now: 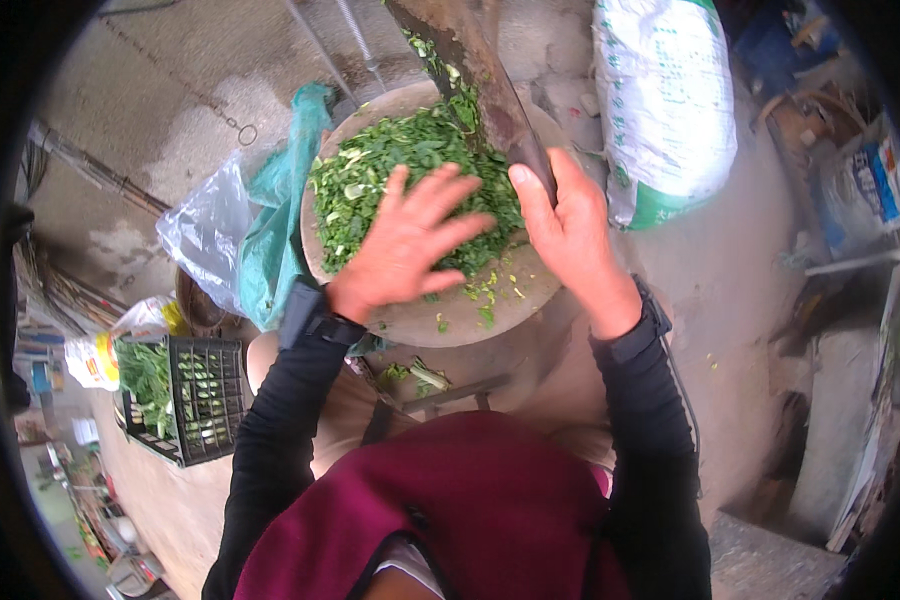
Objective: The person chops green leafy vegetables on a round wooden cutting board using a large cleaver. They gather the chopped pieces, walk to a nearby enclosure, and place the vegetables into a container for chickens. They then return to the cutting board and continue chopping more vegetables.
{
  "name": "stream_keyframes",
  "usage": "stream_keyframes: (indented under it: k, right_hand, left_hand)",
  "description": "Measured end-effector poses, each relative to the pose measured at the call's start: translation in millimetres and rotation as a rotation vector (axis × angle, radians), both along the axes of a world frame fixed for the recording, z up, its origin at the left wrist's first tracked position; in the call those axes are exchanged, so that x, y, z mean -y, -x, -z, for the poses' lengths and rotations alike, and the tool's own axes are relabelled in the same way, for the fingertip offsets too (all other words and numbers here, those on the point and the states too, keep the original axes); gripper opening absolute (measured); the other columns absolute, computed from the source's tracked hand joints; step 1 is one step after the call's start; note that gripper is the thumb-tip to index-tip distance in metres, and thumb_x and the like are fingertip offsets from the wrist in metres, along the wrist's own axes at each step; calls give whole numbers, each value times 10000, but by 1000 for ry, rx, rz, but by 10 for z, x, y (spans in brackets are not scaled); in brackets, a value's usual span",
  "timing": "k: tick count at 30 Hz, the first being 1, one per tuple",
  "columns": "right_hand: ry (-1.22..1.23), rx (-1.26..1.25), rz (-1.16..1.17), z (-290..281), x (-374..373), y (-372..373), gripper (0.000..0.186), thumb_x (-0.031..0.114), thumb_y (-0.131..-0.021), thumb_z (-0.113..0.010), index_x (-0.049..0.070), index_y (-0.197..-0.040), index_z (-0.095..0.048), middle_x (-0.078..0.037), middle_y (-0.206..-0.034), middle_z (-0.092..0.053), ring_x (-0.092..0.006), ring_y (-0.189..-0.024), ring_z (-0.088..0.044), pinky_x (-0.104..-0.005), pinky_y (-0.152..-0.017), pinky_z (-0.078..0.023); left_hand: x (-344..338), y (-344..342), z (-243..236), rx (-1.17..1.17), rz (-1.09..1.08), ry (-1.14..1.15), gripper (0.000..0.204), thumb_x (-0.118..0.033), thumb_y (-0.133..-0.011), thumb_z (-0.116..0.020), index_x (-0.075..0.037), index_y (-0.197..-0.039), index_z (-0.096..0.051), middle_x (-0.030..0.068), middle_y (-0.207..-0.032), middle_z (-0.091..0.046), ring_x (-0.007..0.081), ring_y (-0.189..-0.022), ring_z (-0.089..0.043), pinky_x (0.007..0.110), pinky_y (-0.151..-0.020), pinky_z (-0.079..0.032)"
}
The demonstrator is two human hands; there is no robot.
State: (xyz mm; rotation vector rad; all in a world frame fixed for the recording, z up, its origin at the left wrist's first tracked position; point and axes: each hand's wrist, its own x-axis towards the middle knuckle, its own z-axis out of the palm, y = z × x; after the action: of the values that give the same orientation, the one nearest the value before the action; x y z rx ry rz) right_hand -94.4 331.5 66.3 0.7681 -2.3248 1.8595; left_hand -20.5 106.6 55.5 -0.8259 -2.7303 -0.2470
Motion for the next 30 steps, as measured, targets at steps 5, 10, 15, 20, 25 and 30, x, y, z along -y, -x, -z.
stream_keyframes:
  k: [5,10,15,20,25,30]
  right_hand:
    - [-31,-37,29,-88,-124,50,275,218,-990,-630,-6,-866,-529,-118,-635,-468,-191,-573,-456,-374,-538,-397]
    - [-79,-225,50,-189,-238,88,301,232,-983,-643,-14,-871,-511,-179,-645,-476,-292,-555,-462,-413,-541,-406]
    - [-317,-261,74,-8,96,210,339,292,-989,-627,-35,-936,-553,-228,-702,-560,-380,-636,-566,-448,-610,-451]
    - [-406,-172,-57,-75,84,431,370,314,-1001,-604,-44,-981,-515,-267,-749,-586,-420,-717,-597,-462,-656,-461]
    - [-380,-188,-42,-10,79,217,337,298,-980,-614,-30,-977,-533,-283,-772,-604,-489,-723,-598,-519,-640,-459]
    - [-321,-89,-96,445,90,315,324,291,-988,-623,-8,-913,-523,-152,-661,-536,-271,-590,-566,-414,-557,-433]
  left_hand:
    - [-366,443,10,219,-56,268,569,-243,-716,-775,-164,-1258,-619,125,-1399,-468,342,-1428,-325,749,-1097,-217]
    - [152,620,-20,59,-210,-188,393,45,-649,-686,-71,-1012,-588,147,-1050,-569,374,-1058,-574,405,-927,-492]
    - [542,555,0,-33,-302,-453,395,48,-669,-689,-62,-1037,-599,154,-1076,-587,399,-996,-582,432,-889,-487]
    - [640,468,88,-164,-400,-394,359,-21,-693,-719,-70,-1030,-607,153,-1061,-598,392,-1030,-569,441,-908,-462]
    - [647,416,74,-177,-471,-443,313,-80,-722,-734,-63,-1009,-611,161,-1057,-605,391,-1026,-570,454,-903,-453]
    - [423,391,-122,-175,-352,-235,455,-308,-699,-843,-62,-1007,-614,127,-1215,-570,357,-1180,-528,540,-1026,-375]
